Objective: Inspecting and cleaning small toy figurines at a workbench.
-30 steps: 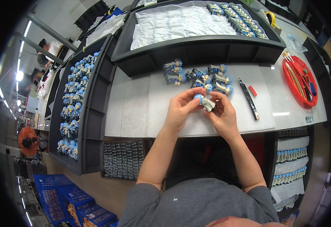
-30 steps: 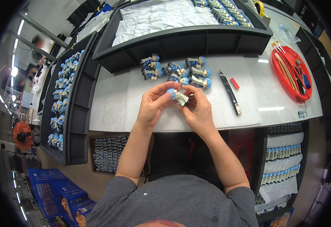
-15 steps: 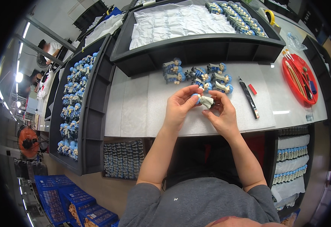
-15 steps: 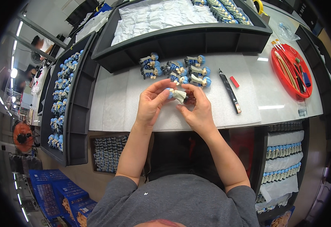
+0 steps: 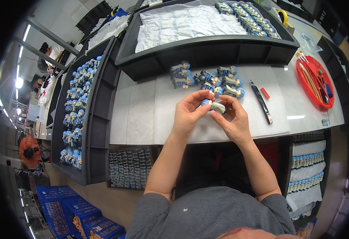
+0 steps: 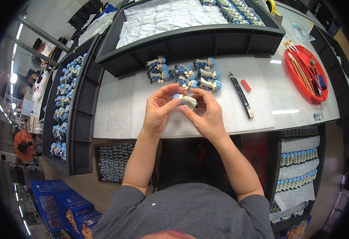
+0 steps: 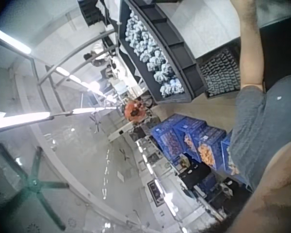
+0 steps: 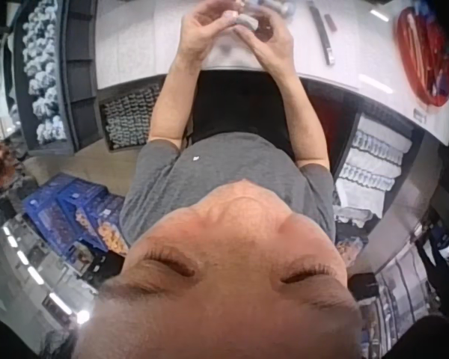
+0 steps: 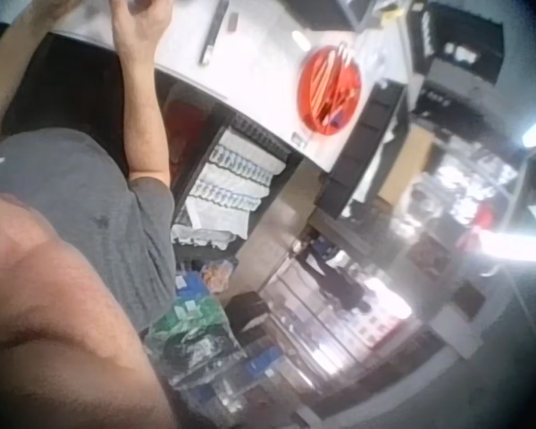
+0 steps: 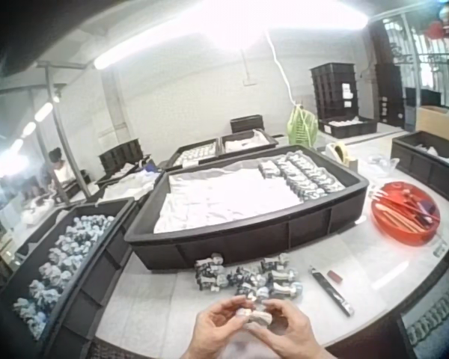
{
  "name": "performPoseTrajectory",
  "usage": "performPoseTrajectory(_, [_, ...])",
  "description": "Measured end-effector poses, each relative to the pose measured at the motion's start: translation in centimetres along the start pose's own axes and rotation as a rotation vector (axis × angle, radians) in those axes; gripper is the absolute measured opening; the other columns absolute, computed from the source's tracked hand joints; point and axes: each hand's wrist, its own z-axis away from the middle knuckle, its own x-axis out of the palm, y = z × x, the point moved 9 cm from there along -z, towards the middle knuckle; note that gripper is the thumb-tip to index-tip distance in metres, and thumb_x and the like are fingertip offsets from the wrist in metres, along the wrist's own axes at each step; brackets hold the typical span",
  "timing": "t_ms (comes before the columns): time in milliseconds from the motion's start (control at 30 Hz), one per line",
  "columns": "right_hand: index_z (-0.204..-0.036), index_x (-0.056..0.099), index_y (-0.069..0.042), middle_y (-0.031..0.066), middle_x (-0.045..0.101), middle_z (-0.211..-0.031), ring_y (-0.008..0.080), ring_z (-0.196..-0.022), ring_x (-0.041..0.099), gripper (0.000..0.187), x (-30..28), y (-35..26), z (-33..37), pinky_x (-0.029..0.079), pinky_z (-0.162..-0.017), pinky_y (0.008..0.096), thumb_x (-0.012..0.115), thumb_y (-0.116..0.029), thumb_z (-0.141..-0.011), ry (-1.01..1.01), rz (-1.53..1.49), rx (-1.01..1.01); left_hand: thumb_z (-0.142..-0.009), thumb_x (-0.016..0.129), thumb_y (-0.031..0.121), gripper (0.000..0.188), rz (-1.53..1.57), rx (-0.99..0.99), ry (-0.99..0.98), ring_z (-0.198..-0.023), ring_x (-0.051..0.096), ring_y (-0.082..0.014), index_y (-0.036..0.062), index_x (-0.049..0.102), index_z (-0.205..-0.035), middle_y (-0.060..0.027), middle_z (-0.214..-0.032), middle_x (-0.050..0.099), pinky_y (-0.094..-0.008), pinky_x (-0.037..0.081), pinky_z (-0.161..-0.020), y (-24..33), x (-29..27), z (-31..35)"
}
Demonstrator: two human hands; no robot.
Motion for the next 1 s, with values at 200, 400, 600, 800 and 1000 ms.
performPoseTrajectory(200, [-0.109,0.054,0.001,0.0103,0.061,-0.096,0.0142,-0.086,0.059,0.030,0.1,0.9,0.1,0.048,-0.069,0.0244,0.065,-0.010,-0.083,0.011,-0.115,0.061,-0.074,0.064,-0.008,0.040,-0.024,0.027,-0.052,-0.100,0.058,-0.0196,-0.0020,0.056,-0.113,-0.0126,-0.101,0.062,-0.0320,0.049,-0.087,0.4,1.1,0.3])
performPoseTrajectory(400, [-0.113,0.053,0.001,0.0116,0.059,-0.099,0.0158,-0.091,0.057,0.028,-0.2,0.9,0.3,0.046,-0.078,0.0262,0.045,-0.001,-0.086,-0.022,-0.186,0.170,-0.074,0.065,-0.008,0.039,-0.060,0.037,0.027,-0.097,0.059,-0.0190,-0.0025,0.056,-0.111,-0.0125,-0.100,0.062,-0.0303,0.050,-0.086,0.6,0.6,0.3])
performPoseTrajectory(600, [-0.117,0.050,0.002,0.0152,0.058,-0.105,0.0183,-0.097,0.056,0.046,-0.4,1.2,0.2,0.045,-0.085,0.0289,0.032,0.005,-0.075,0.015,-0.349,0.213,-0.075,0.068,-0.003,0.038,-0.043,0.039,0.088,-0.095,0.058,-0.0164,-0.0033,0.055,-0.111,-0.0107,-0.098,0.062,-0.0282,0.049,-0.081,0.7,-0.1,0.2])
performPoseTrajectory(800, [-0.118,0.049,0.002,0.0156,0.058,-0.106,0.0179,-0.098,0.056,0.043,-0.5,1.2,0.2,0.045,-0.086,0.0292,0.034,0.004,-0.078,0.029,-0.302,0.198,-0.074,0.066,-0.006,0.036,-0.067,0.039,0.105,-0.094,0.060,-0.0179,-0.0025,0.057,-0.109,-0.0113,-0.098,0.061,-0.0285,0.050,-0.084,0.7,-0.3,0.3])
performPoseTrajectory(1000, [-0.114,0.052,0.001,0.0107,0.062,-0.098,0.0131,-0.090,0.058,0.025,-0.4,1.4,0.1,0.046,-0.078,0.0243,0.045,-0.001,-0.089,0.041,-0.265,0.190,-0.074,0.069,-0.003,0.037,-0.048,0.035,0.105,-0.094,0.058,-0.0160,-0.0025,0.057,-0.109,-0.0102,-0.098,0.062,-0.0285,0.050,-0.082,0.6,-0.3,0.3])
